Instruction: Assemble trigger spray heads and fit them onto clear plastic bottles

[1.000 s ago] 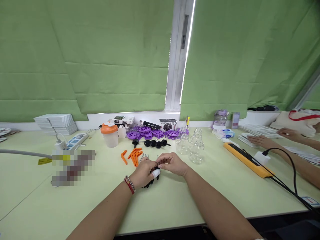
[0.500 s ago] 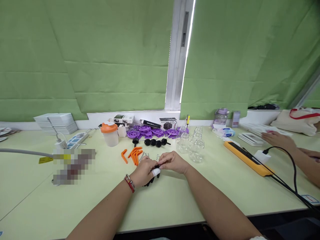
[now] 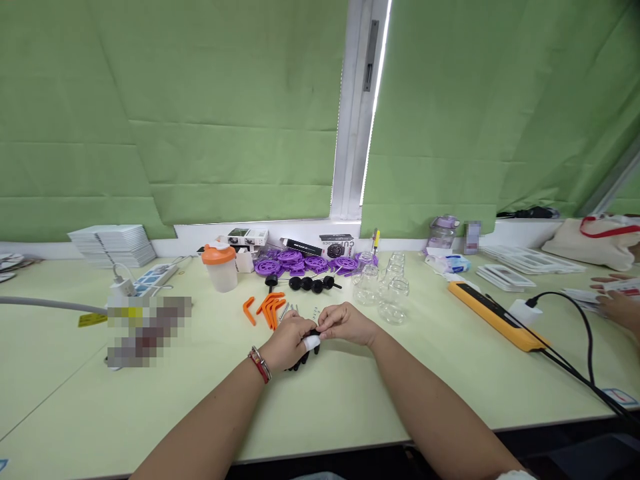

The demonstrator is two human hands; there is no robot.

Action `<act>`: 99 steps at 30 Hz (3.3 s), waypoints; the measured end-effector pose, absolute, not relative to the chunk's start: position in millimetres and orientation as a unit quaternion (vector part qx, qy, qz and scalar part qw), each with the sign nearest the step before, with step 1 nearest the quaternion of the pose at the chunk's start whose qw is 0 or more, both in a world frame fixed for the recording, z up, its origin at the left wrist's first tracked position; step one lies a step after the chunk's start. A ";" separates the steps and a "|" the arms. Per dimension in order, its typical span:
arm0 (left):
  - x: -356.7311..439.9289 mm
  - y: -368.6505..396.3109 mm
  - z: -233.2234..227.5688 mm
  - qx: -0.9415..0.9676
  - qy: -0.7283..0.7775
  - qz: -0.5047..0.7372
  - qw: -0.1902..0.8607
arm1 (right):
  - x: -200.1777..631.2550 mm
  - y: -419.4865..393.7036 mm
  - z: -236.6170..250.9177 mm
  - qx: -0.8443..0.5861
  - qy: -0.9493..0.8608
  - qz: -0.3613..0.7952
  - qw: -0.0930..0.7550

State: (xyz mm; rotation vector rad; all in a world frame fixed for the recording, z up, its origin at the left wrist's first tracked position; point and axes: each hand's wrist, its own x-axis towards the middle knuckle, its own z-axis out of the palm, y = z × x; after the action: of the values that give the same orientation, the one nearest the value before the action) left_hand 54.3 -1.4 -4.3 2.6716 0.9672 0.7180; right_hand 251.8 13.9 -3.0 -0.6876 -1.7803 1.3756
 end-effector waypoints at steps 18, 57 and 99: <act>47.9 7.7 -3.9 0.886 0.367 0.266 0.100 | 230.6 13.2 0.4 -0.409 -0.690 0.472 0.365; -15.7 -17.7 -3.9 0.881 0.360 0.275 0.136 | 194.2 -57.3 -6.8 -0.463 -0.863 0.045 0.197; -38.1 5.0 -11.4 0.789 0.489 0.351 0.122 | 279.7 29.8 -30.1 -0.524 -0.846 0.028 0.091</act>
State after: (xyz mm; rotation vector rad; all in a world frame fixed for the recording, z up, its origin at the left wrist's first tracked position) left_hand -38.1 5.0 -11.4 2.3028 1.4263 1.0249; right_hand 279.7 29.8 -30.1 -1.5579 -2.5139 0.0821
